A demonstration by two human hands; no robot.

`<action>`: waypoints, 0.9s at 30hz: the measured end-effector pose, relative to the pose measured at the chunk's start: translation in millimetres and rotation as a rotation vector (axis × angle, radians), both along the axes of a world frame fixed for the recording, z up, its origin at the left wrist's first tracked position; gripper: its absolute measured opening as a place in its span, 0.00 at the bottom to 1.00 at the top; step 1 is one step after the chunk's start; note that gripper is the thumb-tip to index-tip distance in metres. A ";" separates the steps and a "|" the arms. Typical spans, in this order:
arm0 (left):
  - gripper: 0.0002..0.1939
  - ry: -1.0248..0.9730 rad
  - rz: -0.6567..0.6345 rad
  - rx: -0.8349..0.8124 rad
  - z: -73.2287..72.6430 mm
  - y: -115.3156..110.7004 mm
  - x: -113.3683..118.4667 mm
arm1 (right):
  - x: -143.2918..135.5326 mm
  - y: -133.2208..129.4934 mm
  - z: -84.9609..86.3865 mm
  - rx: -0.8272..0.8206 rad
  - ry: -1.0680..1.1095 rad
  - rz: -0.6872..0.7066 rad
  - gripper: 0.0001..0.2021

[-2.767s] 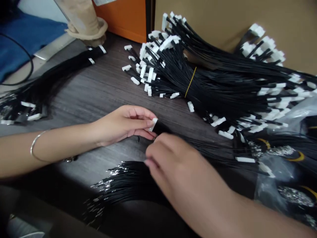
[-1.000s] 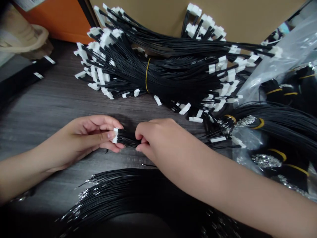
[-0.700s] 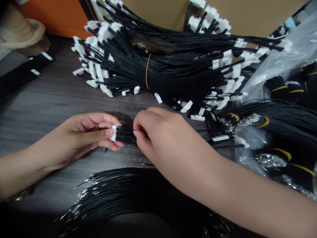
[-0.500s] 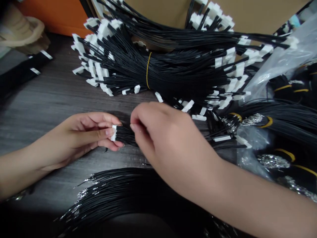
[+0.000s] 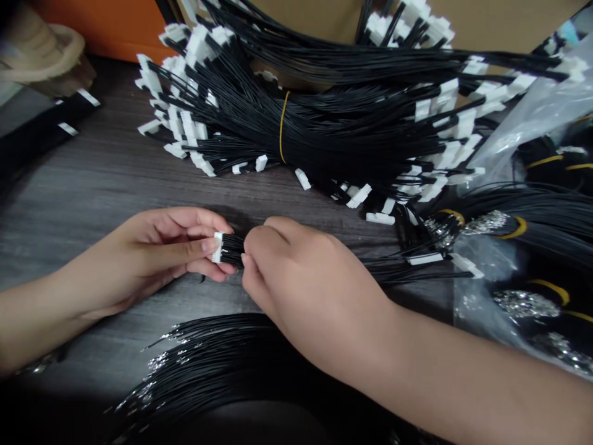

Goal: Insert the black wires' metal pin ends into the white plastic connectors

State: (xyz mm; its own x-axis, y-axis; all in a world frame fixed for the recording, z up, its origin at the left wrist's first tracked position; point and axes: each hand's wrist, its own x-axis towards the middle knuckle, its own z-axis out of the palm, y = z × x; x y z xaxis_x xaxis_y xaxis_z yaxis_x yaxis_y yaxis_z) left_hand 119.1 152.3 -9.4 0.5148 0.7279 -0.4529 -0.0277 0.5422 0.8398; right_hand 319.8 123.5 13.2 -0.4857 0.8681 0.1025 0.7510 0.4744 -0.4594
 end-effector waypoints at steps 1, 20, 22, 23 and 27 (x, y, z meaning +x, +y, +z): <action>0.05 0.003 -0.002 0.001 0.0 0.1 0.1 | -0.4 0.3 -0.3 -0.018 0.004 -0.003 0.08; 0.06 -0.050 0.029 0.000 -0.6 -0.1 5.1 | -2.8 0.1 -8.8 0.068 -0.031 0.072 0.05; 0.06 -0.067 0.058 -0.021 -0.1 0.6 6.2 | -1.9 -5.6 1.0 0.145 -0.077 0.079 0.03; 0.06 -0.073 0.072 -0.032 -0.1 1.0 6.4 | -2.7 -9.6 5.9 0.175 -0.077 0.082 0.03; 0.06 -0.092 0.076 -0.042 -1.2 2.0 5.4 | -17.3 -26.1 10.1 0.049 -0.044 0.253 0.05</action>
State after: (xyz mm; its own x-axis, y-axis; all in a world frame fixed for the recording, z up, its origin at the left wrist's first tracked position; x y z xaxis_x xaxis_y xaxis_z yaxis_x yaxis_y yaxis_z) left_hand 124.4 154.3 -10.6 0.4997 0.7476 -0.4376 -0.1458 0.5706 0.8082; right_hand 302.6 97.4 23.3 -0.6913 0.7132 0.1159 0.6244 0.6704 -0.4009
